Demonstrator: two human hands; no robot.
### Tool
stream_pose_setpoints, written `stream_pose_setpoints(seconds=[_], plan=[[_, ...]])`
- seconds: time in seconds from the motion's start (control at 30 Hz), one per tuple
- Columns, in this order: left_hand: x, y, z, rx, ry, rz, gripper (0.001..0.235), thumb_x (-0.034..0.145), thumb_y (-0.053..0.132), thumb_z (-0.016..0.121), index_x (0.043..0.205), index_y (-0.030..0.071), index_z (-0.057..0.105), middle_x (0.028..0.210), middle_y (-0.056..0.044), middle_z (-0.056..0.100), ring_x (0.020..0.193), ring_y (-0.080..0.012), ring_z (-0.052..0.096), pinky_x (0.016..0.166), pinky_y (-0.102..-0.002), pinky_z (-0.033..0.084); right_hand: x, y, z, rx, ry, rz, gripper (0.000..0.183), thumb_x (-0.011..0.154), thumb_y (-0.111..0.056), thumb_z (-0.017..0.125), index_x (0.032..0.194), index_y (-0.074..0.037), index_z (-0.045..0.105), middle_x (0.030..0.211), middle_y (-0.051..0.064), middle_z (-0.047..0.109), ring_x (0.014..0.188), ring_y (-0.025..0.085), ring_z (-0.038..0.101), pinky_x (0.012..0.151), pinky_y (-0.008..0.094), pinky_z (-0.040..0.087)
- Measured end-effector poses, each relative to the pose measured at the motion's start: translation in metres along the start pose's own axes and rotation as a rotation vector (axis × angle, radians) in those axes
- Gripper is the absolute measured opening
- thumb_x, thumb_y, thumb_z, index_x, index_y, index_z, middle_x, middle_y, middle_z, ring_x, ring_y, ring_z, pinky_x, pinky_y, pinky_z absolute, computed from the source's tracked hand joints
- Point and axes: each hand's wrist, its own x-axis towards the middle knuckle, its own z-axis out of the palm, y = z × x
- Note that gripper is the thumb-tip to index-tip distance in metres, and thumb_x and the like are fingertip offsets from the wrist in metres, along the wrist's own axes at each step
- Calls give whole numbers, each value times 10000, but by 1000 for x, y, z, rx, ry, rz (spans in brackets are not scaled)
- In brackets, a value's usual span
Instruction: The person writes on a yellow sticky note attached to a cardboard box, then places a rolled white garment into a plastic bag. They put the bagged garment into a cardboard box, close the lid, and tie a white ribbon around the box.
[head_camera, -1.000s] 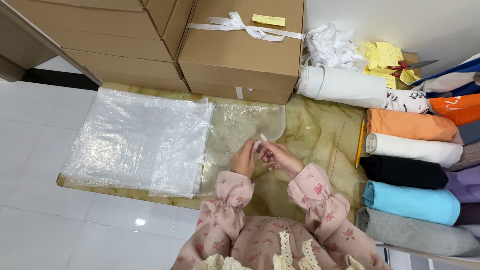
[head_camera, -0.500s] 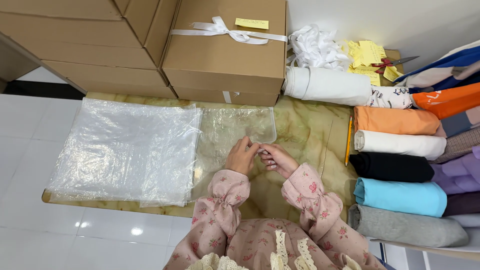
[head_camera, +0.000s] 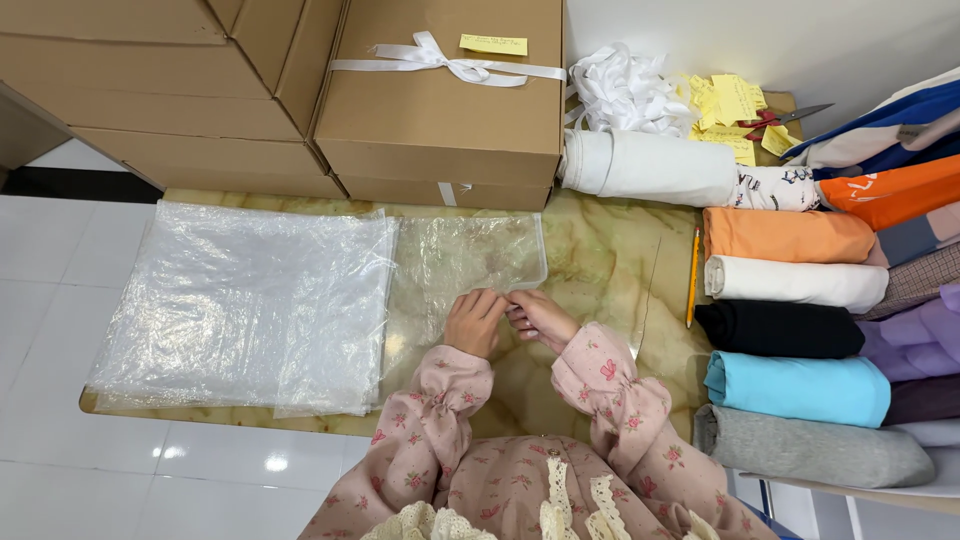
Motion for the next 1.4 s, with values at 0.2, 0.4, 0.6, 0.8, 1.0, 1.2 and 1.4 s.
stream_pose_setpoints(seconds=[0.2,0.4,0.6,0.8,1.0,1.2,1.4], plan=[[8,15,-47,-192,234,-342,261,893,-44,432,859,116,636,789,-22,499,708,-261,568,736,-314,531,157,78,-98,-107,354,-128,204,979,-247,515,937,-56,573,663,14,427,492,108,417,368,253,388],[-2,-27,-112,-212,519,-669,236,1026,35,494,845,111,623,826,4,559,740,-208,554,778,-274,489,225,79,-210,-346,672,-199,328,897,-391,579,903,-91,710,782,144,671,686,316,667,494,448,589],[4,-17,-104,-653,382,-828,302,1104,158,475,883,34,639,808,-131,617,812,-258,631,834,-406,512,69,-1,-69,92,76,46,909,1023,-674,268,1572,46,193,1466,308,432,1326,370,492,1030,568,462],[-2,17,-34,-1398,-443,-983,856,1006,807,153,1013,126,673,975,-122,730,994,-215,712,958,-423,520,42,19,-23,-46,172,-124,395,1027,-397,563,1337,-154,530,1102,56,644,916,201,699,697,359,616],[1,9,33,-953,-436,-1418,446,957,495,673,1064,74,573,1026,-148,629,793,-247,733,558,-317,660,68,78,-59,-31,237,-194,348,920,-220,730,1228,-67,674,995,89,719,834,182,718,709,325,608],[18,1,27,-809,-610,-1259,365,962,396,627,931,36,577,863,-159,683,587,-212,733,446,-247,645,44,85,-51,29,259,-263,269,864,-196,821,1051,-16,753,937,95,714,840,180,714,746,330,613],[-1,5,45,-969,-538,-1125,322,1008,319,608,935,6,615,786,-181,682,626,-239,729,531,-285,662,39,89,-62,-24,256,-351,223,862,-148,821,1009,7,759,939,105,708,855,157,665,762,324,608]])
